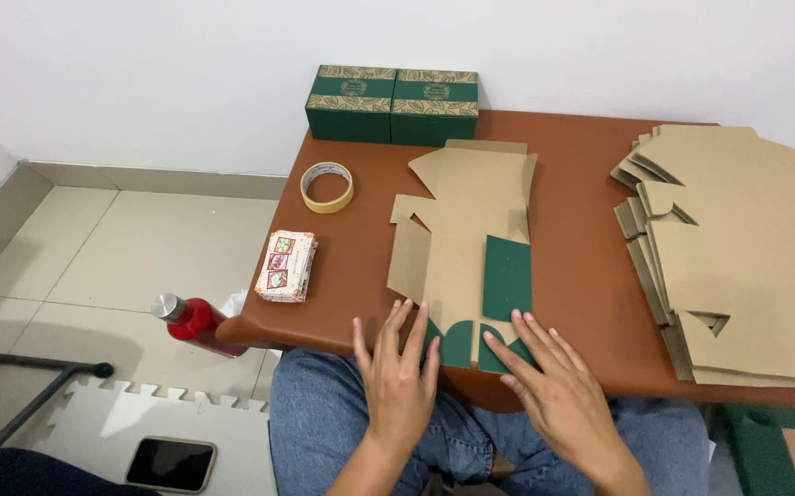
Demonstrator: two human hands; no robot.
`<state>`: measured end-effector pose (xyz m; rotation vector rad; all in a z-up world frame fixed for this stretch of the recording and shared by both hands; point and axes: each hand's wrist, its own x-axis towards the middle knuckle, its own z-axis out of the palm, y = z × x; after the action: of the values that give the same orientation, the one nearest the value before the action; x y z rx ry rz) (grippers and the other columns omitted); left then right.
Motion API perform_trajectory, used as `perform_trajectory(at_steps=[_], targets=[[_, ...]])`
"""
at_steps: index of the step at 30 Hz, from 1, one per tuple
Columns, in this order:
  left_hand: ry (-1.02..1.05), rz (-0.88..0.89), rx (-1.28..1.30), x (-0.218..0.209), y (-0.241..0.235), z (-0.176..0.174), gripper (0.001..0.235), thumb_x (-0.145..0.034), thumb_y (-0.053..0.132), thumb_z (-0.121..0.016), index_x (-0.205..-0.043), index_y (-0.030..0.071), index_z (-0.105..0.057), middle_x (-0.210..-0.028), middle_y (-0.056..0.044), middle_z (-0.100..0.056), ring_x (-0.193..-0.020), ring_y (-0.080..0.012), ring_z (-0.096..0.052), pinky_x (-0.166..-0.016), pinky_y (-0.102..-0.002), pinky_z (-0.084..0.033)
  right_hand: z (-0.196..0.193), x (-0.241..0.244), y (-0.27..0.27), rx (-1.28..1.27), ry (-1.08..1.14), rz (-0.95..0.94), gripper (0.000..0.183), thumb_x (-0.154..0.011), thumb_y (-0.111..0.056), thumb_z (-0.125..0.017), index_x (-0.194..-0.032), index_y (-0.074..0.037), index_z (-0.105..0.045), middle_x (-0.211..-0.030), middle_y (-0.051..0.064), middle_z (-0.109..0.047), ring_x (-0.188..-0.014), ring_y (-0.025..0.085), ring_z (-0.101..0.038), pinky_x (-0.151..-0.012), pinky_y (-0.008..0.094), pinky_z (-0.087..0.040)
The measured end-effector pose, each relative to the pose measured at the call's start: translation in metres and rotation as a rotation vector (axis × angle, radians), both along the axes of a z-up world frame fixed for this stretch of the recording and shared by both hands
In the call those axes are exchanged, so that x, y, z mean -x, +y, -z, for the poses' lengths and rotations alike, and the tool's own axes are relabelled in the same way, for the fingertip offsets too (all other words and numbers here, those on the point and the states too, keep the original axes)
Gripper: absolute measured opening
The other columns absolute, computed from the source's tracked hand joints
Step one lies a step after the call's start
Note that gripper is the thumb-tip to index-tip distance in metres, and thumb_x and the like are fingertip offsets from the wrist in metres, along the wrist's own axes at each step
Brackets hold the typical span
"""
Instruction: The person folds a flat cardboard piece into a box, places a small packet inside, and closes the lid. They then repeat the process with another flat cardboard piece.
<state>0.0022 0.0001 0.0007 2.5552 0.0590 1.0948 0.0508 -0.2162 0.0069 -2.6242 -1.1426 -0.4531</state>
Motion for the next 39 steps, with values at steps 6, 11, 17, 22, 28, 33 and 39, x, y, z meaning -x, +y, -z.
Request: perform_trajectory(at_steps=[6,11,17,22,28,33,39], targets=[[0.074,0.316,0.057,-0.011,0.007,-0.010,0.034,-0.097,-0.005,-0.046,-0.130,-0.001,-0.054,-0.123,-0.015,-0.062,-0.125,-0.0279,-0.060,-0.121,-0.052,-0.028,-0.002,0.000,0.000,-0.055,0.029,-0.018,0.053,-0.099,-0.033,-0.050,-0.152,-0.028,-0.045,-0.162,0.010,-0.036,-0.151,0.026,-0.032,-0.118,0.042,-0.029],[0.139,0.308,-0.143,-0.021,0.011,-0.003,0.050,-0.092,-0.004,-0.038,-0.140,-0.004,-0.052,-0.136,-0.020,-0.058,-0.127,-0.0304,-0.056,-0.119,-0.048,-0.030,-0.001,-0.001,0.000,-0.057,0.042,-0.013,0.053,-0.099,-0.032,-0.050,-0.152,-0.028,-0.045,-0.163,0.009,-0.035,-0.151,0.026,-0.031,-0.117,0.043,-0.029],[0.276,0.322,-0.166,-0.068,0.018,0.012,0.057,-0.092,0.002,-0.040,-0.148,-0.006,-0.041,-0.153,-0.022,-0.045,-0.143,-0.0329,-0.041,-0.118,-0.046,-0.028,-0.005,0.001,0.001,-0.059,0.029,-0.017,0.053,-0.099,-0.031,-0.052,-0.151,-0.028,-0.046,-0.162,0.010,-0.036,-0.150,0.026,-0.033,-0.118,0.042,-0.029],[0.544,0.317,-0.188,-0.125,0.026,0.018,0.095,-0.074,0.021,-0.083,-0.152,-0.004,-0.034,-0.158,-0.019,-0.036,-0.147,-0.0311,-0.032,-0.120,-0.044,-0.023,-0.004,0.001,0.000,-0.045,0.045,-0.016,0.055,-0.100,-0.033,-0.049,-0.154,-0.029,-0.042,-0.164,0.008,-0.033,-0.151,0.026,-0.029,-0.118,0.042,-0.027],[0.744,0.048,-0.178,-0.138,0.008,0.000,0.071,-0.093,0.012,-0.042,-0.159,0.029,-0.023,-0.163,-0.031,-0.005,-0.153,-0.0461,0.000,-0.122,-0.053,-0.001,0.000,0.000,-0.001,-0.024,0.004,-0.009,0.056,-0.099,-0.034,-0.050,-0.154,-0.029,-0.042,-0.164,0.008,-0.032,-0.151,0.025,-0.029,-0.117,0.042,-0.028],[0.544,0.141,-0.129,-0.142,0.014,0.021,0.072,-0.087,-0.001,-0.044,-0.155,0.022,-0.038,-0.161,-0.031,-0.019,-0.153,-0.0395,-0.011,-0.121,-0.056,-0.007,-0.001,0.001,-0.001,-0.059,0.034,-0.013,0.053,-0.100,-0.036,-0.048,-0.153,-0.029,-0.044,-0.163,0.008,-0.033,-0.151,0.025,-0.029,-0.117,0.042,-0.027],[0.479,0.247,-0.111,-0.139,0.015,0.014,0.073,-0.083,-0.011,-0.047,-0.150,0.018,-0.046,-0.161,-0.029,-0.021,-0.152,-0.0379,-0.017,-0.122,-0.055,-0.010,-0.001,0.001,-0.001,-0.069,-0.022,-0.011,0.052,-0.100,-0.035,-0.049,-0.152,-0.028,-0.045,-0.162,0.009,-0.035,-0.150,0.025,-0.032,-0.118,0.041,-0.028]])
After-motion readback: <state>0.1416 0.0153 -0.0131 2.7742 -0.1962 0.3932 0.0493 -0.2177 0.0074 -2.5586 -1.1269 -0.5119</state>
